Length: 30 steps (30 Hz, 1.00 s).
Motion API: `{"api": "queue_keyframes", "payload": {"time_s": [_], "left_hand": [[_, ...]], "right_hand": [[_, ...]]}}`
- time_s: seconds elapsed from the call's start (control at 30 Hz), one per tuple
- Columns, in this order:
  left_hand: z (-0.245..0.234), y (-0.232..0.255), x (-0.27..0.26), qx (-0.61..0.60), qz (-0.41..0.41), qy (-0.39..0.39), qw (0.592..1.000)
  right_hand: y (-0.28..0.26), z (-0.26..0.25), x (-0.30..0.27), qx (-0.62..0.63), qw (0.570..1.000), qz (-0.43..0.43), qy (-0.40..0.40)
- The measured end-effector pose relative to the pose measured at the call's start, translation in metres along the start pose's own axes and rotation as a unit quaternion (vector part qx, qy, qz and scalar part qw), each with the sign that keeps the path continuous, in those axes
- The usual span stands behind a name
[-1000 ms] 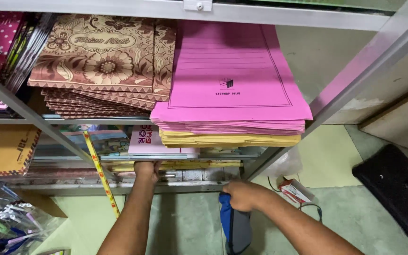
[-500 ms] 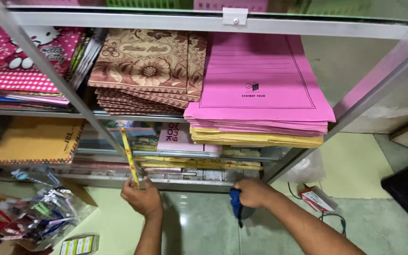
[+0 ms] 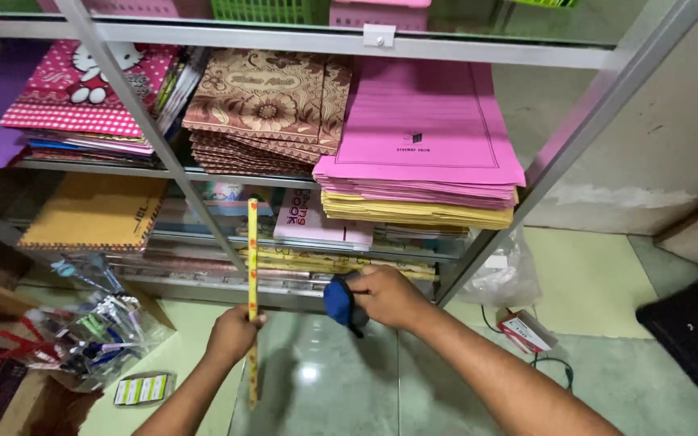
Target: The person wipes several long, patterned sticks with a blue cloth, handling them one by one. They then place the sticks into a shelf compartment and subsequently retrieve a bundle of clear plastic tubes from the same area.
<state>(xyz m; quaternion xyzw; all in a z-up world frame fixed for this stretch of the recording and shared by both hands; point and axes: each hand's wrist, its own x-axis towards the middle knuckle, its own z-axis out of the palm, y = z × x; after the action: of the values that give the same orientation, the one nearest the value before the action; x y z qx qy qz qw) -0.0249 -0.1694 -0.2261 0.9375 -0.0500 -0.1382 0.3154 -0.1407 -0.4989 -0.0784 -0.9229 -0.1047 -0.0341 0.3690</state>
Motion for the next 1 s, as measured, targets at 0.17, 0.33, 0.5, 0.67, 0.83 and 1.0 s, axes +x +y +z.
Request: {"api": "queue_keyframes", "payload": {"time_s": [0.17, 0.33, 0.5, 0.67, 0.83, 1.0], "left_hand": [[-0.049, 0.085, -0.086, -0.063, 0.057, -0.048, 0.995], [-0.072, 0.157, -0.152, -0.147, 0.113, -0.068, 0.98], [-0.072, 0.191, -0.175, -0.091, 0.185, -0.056, 0.977], [-0.073, 0.178, -0.168, -0.03, 0.206, -0.086, 0.974], [-0.091, 0.175, -0.154, -0.014, 0.228, -0.112, 0.967], [-0.106, 0.172, -0.153, -0.059, 0.211, -0.176, 0.96]], "right_hand": [[-0.045, -0.012, 0.005, 0.305, 0.952, 0.011, 0.003], [-0.083, -0.006, -0.003, 0.55, 0.833, 0.018, 0.051], [-0.138, -0.014, -0.016, 0.608, 0.785, 0.093, 0.073], [-0.132, -0.013, -0.021, 0.549, 0.825, 0.114, 0.074], [-0.134, -0.034, -0.008, 0.485, 0.867, 0.054, 0.097], [-0.135, -0.055, 0.002, 0.576, 0.793, 0.038, 0.194]]}}
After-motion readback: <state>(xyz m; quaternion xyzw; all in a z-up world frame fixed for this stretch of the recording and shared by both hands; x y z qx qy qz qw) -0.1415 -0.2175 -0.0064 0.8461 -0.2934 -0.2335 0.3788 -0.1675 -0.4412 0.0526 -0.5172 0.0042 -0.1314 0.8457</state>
